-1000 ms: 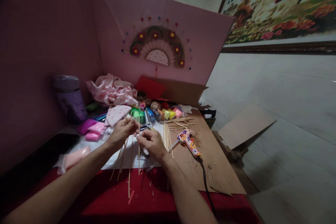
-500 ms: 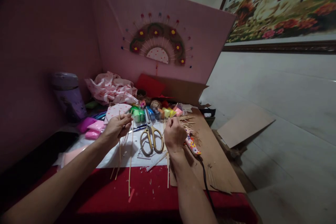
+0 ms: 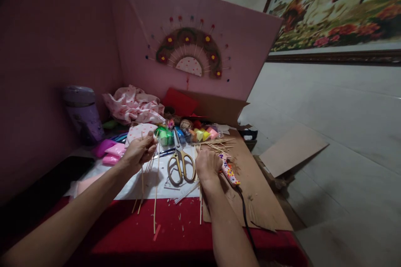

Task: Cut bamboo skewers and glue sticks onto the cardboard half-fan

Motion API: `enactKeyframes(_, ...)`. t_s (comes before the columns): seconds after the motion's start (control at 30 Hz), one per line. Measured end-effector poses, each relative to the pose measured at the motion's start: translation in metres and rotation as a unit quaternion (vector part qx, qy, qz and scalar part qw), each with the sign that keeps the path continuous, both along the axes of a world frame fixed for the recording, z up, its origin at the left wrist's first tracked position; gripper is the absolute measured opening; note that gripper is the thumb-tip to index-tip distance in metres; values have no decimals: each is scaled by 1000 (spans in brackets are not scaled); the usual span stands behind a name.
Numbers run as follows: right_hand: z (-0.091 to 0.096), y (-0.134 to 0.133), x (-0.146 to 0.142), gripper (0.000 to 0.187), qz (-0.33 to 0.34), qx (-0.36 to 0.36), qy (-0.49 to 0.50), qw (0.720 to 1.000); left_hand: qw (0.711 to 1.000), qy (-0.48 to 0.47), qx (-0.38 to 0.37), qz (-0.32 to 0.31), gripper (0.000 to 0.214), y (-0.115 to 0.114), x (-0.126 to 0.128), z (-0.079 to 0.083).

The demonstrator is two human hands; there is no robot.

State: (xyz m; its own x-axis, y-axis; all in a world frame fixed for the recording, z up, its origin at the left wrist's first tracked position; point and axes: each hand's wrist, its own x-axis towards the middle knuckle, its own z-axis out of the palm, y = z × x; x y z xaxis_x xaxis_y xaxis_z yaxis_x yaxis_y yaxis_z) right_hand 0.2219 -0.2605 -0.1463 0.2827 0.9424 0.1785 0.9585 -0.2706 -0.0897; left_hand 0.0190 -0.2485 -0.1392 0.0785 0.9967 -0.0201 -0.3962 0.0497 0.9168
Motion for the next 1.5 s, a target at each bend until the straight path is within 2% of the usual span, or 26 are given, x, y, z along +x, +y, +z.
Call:
enactKeyframes(0.1,0,-1,0,40,-9,73,15,997,1000,10,12,11,37,-1,-3,4)
enactKeyframes(0.17,-1,-1,0,38,1,96,23,995,999,31,25,33,35,-1,-5,9)
enactKeyframes(0.27,-2,-2,-3,36,20,106,33,994,986,85,49,131,30,2,-12,13)
enactKeyframes(0.37,-2,-5,-8,34,34,109,40,993,945,183,94,256,22,9,-22,12)
enactKeyframes(0.43,-2,-7,-12,32,45,112,39,992,905,287,115,293,22,14,-29,8)
enactKeyframes(0.5,-2,-8,-14,31,53,115,36,991,863,411,110,273,22,18,-33,3)
enactKeyframes(0.63,-4,-10,-16,31,68,118,32,990,768,630,47,108,23,17,-32,-4)
enactKeyframes(0.73,-6,-10,-17,31,79,124,25,989,695,716,17,60,30,13,-26,-9)
enactKeyframes(0.8,-7,-10,-17,31,83,128,23,988,672,739,13,50,32,12,-22,-11)
enactKeyframes(1.0,-6,-10,-19,30,88,122,11,988,671,741,11,31,34,15,-21,-16)
enactKeyframes(1.13,-5,-12,-21,31,101,109,13,989,680,732,9,32,28,16,-24,-14)
enactKeyframes(1.23,-6,-13,-22,32,112,98,13,989,686,726,13,43,31,15,-25,-11)
enactKeyframes(1.4,-12,-13,-24,28,181,90,20,979,682,726,17,80,29,12,-25,-4)
enactKeyframes(1.5,-15,-14,-27,23,216,86,27,972,697,708,29,109,25,12,-24,1)
